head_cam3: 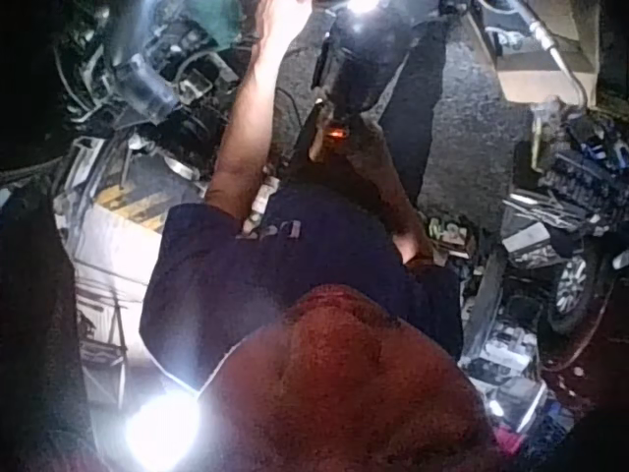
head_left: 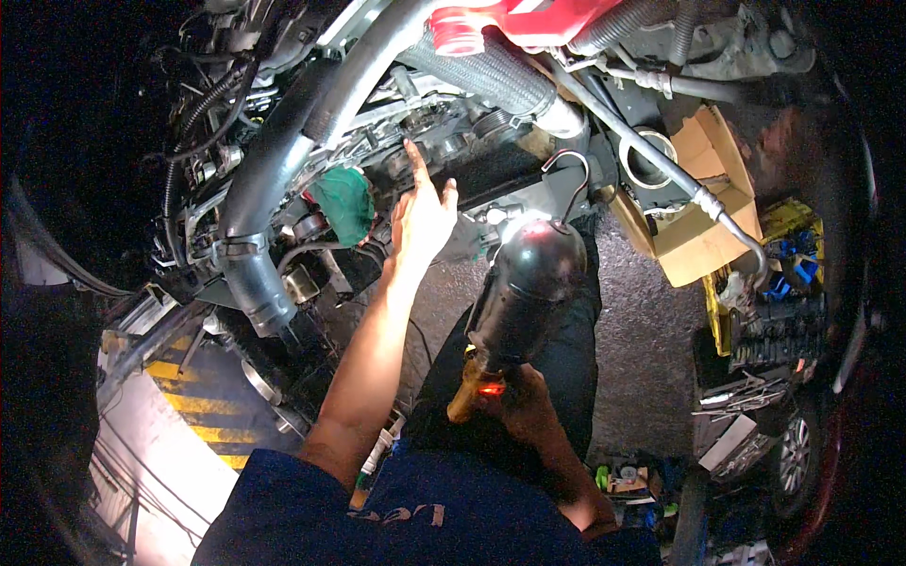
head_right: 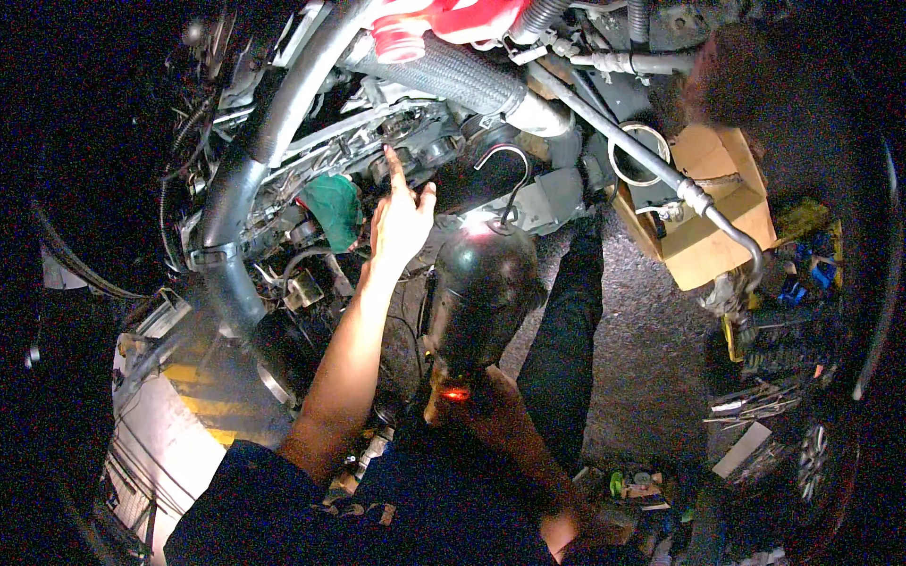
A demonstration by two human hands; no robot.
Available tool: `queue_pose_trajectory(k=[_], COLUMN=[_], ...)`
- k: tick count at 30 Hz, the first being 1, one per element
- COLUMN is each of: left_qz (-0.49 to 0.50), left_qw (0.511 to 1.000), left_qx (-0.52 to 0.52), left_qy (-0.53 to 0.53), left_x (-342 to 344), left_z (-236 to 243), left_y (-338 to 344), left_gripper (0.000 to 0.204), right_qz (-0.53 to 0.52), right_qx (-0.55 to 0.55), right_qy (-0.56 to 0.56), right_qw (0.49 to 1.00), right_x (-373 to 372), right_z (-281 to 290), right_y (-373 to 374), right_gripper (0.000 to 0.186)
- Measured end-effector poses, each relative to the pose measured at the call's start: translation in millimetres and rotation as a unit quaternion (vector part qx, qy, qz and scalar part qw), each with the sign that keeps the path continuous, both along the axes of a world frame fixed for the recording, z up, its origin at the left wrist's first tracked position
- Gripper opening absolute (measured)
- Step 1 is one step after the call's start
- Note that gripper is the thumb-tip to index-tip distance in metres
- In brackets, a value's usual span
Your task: The person holds an engine component with a cloth, places a part into a box, and then uses a socket wrench to unscrew bolts from the engine block.
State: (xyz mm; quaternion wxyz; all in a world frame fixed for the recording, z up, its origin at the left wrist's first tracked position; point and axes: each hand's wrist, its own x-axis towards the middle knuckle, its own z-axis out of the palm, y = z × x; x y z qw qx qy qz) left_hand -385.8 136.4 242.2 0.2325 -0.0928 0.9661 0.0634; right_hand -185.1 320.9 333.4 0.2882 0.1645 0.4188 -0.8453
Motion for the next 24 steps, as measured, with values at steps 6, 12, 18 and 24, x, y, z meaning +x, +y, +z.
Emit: queue_pose_trajectory(k=[6, 12, 18, 24], left_qz=[-0.008, -0.025, 0.031, 0.052], left_qw=[1.0, 0.965, 0.875, 0.899], left_qx=[0.016, 0.222, 0.317, 0.382], left_qy=[0.004, -0.135, -0.365, -0.208], left_x=[15.9, 109.1, 237.4, 348.5], left_z=[2.9, 38.4, 116.9, 165.3], left_y=[-14.3, -54.2, -144.7, -227.9], left_gripper=[0.087, 0.059, 0.054, 0.054], right_qz=[0.022, 0.049, -0.013, -0.148], right_qx=[0.081, 0.156, 0.108, -0.011], right_qy=[0.023, 0.009, 0.03, 0.018], right_qw=[0.996, 0.986, 0.994, 0.989], right_x=[34.5, 71.7, 115.5, 142.7], right_z=[-0.1, 8.1, 33.8, 61.7], right_y=[-23.6, -64.4, -116.6, -153.0], right_gripper=[0.038, 0.047, 0.045, 0.049])
